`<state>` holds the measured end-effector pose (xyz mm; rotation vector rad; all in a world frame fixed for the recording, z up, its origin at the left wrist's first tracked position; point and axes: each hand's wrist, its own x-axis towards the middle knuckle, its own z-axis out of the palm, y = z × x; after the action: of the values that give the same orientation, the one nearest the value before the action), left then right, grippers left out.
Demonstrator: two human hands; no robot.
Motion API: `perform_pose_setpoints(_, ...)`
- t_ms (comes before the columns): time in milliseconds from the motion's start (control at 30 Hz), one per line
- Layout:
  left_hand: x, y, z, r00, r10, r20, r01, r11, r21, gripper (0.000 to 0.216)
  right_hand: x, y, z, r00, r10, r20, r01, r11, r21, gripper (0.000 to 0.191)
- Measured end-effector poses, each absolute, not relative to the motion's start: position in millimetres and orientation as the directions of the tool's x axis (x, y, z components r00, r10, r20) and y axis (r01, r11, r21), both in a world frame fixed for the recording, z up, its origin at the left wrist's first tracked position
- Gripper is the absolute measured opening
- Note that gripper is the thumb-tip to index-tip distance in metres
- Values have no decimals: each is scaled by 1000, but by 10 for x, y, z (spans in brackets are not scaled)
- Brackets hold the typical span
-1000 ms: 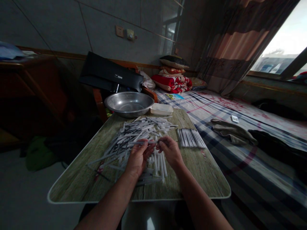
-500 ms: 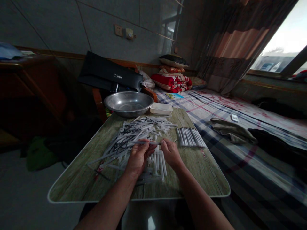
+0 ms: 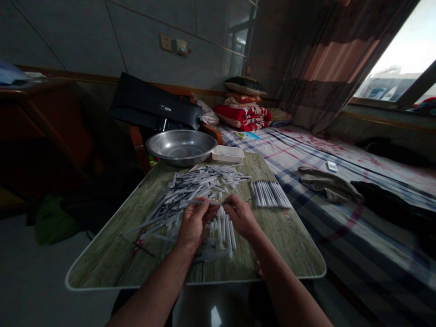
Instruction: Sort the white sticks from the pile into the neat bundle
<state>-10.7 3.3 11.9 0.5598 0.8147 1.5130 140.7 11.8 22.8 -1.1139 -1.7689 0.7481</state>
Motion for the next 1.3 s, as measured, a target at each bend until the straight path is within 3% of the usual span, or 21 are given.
perform_pose_setpoints(100, -106, 42, 108, -106, 985, -134, -658, 32, 752, 37, 1374, 97, 247, -195, 878, 438, 446, 477, -757, 16)
perform_pose_setpoints(200, -98, 37, 112, -88, 989, -123, -666, 34, 745, 37, 1338, 95, 210, -151, 895, 420, 439, 441, -783, 26)
perform_pose_setpoints(300, -88, 20, 123, -84, 993, -86, -642, 12, 766, 38, 1297, 95, 147, -85, 954, 286, 338, 298, -893, 40)
perform_pose_setpoints(400, -80, 4, 118, -94, 995, -39, -593, -25, 804, 36, 1248, 84, 116, -83, 995, 59, 108, 68, -992, 51)
perform_pose_setpoints(533, -76, -4, 92, -121, 993, -7, -551, -62, 832, 34, 1257, 83, 144, -169, 982, -83, -50, -92, -994, 56)
perform_pose_setpoints(633, -83, 0, 85, -153, 988, -8, -539, -76, 839, 34, 1348, 111, 164, -205, 979, 10, 21, 15, -1000, 51)
perform_pose_setpoints(767, -98, 20, 103, -183, 982, -43, -561, -68, 825, 37, 1457, 139, 164, -212, 951, 223, 205, 266, -942, 14)
perform_pose_setpoints(833, -100, 31, 115, -188, 980, -67, -574, -54, 817, 39, 1463, 134, 172, -220, 922, 319, 319, 377, -869, 5)
perform_pose_setpoints(967, -95, 39, 128, -196, 973, -119, -593, -21, 805, 43, 1403, 95, 198, -256, 850, 460, 473, 525, -708, 11)
perform_pose_setpoints(1133, -81, 38, 132, -194, 966, -171, -633, 10, 774, 46, 1323, 77, 146, -253, 825, 506, 586, 547, -598, 16)
perform_pose_setpoints(1300, -71, 35, 117, -186, 973, -136, -622, -9, 783, 46, 1267, 92, 76, -141, 877, 459, 556, 454, -696, 22)
